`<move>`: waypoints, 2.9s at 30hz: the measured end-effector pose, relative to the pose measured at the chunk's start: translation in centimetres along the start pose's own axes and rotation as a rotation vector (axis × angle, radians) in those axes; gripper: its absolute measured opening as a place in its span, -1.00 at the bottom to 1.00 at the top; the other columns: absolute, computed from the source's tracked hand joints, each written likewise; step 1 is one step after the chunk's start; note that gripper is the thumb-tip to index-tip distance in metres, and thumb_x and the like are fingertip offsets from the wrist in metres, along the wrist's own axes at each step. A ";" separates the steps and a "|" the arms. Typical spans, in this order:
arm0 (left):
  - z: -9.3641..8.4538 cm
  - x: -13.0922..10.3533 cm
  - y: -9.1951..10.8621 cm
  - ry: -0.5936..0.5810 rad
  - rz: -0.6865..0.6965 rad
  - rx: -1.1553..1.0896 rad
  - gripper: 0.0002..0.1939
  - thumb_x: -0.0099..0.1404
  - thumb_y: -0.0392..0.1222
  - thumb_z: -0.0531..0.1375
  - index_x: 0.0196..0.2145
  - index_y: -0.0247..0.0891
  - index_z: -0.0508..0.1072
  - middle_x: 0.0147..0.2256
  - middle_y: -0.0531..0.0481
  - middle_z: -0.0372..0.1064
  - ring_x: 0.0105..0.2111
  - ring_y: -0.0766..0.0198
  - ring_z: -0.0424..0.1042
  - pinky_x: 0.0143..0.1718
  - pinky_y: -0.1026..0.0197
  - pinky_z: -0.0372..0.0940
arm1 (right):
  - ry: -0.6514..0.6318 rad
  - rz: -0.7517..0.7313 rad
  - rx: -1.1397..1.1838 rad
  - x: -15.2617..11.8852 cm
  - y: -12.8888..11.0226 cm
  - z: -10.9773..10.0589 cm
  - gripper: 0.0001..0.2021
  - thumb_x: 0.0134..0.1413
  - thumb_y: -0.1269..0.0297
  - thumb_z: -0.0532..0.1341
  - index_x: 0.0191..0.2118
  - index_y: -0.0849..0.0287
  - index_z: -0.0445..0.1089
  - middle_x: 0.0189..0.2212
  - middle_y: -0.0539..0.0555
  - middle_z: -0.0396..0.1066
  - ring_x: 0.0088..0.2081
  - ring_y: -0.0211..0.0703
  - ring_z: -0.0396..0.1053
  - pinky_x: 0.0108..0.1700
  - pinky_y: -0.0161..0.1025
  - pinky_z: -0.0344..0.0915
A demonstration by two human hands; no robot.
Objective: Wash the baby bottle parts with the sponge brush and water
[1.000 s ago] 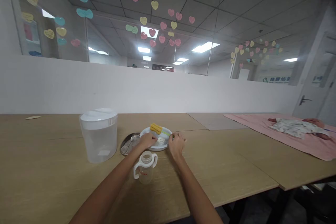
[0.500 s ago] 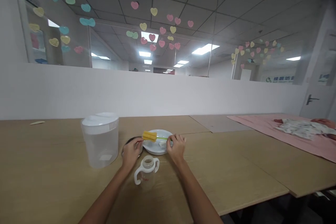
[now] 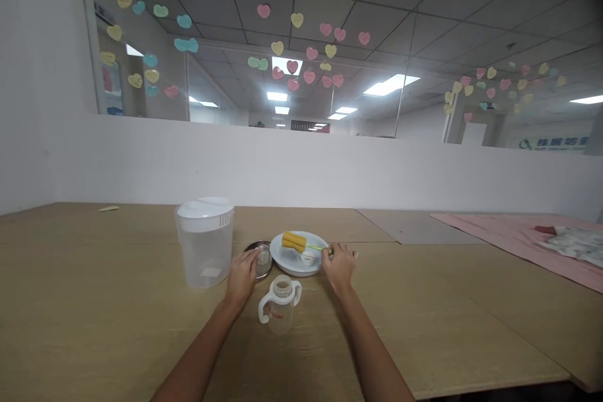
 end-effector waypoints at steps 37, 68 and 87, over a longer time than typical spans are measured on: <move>2.4 -0.3 -0.3 -0.184 0.038 0.107 -0.69 0.20 -0.34 0.02 -0.21 -0.23 0.51 -0.13 -0.12 0.44 -0.10 0.07 0.37 -0.05 0.02 0.25 | -0.019 -0.173 -0.292 0.2 -0.1 0.5 -0.81 0.08 0.36 0.11 -0.44 0.19 0.46 -0.41 0.12 0.36 -0.28 -0.13 0.18 -0.17 -0.12 -0.14; 4.6 -1.7 7.4 -0.207 0.572 0.124 -0.58 0.35 -0.18 -0.02 0.15 -0.19 0.22 0.13 -0.17 0.19 0.05 0.09 0.25 0.02 0.06 0.17 | 0.015 -0.043 -0.118 -0.6 -2.0 -0.1 -0.78 -0.05 0.33 0.08 -0.57 0.19 0.44 -0.56 0.08 0.44 -0.44 -0.17 0.26 -0.29 -0.18 -0.16; 1.2 -1.2 7.6 0.084 0.482 0.085 -0.71 0.35 -0.27 -0.02 -0.05 -0.25 0.39 -0.26 -0.11 0.40 -0.25 0.18 0.36 -0.17 0.15 0.27 | 0.037 0.018 0.127 -0.4 -1.9 -0.4 -0.72 0.07 0.22 0.03 -0.54 0.19 0.36 -0.52 0.05 0.39 -0.39 -0.19 0.23 -0.30 -0.26 -0.06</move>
Point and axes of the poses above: each hand's wrist, its own x-axis towards the middle knuckle, its own z-axis out of the palm, y = z × x, the point moved 8 cm from there along x, towards the middle knuckle
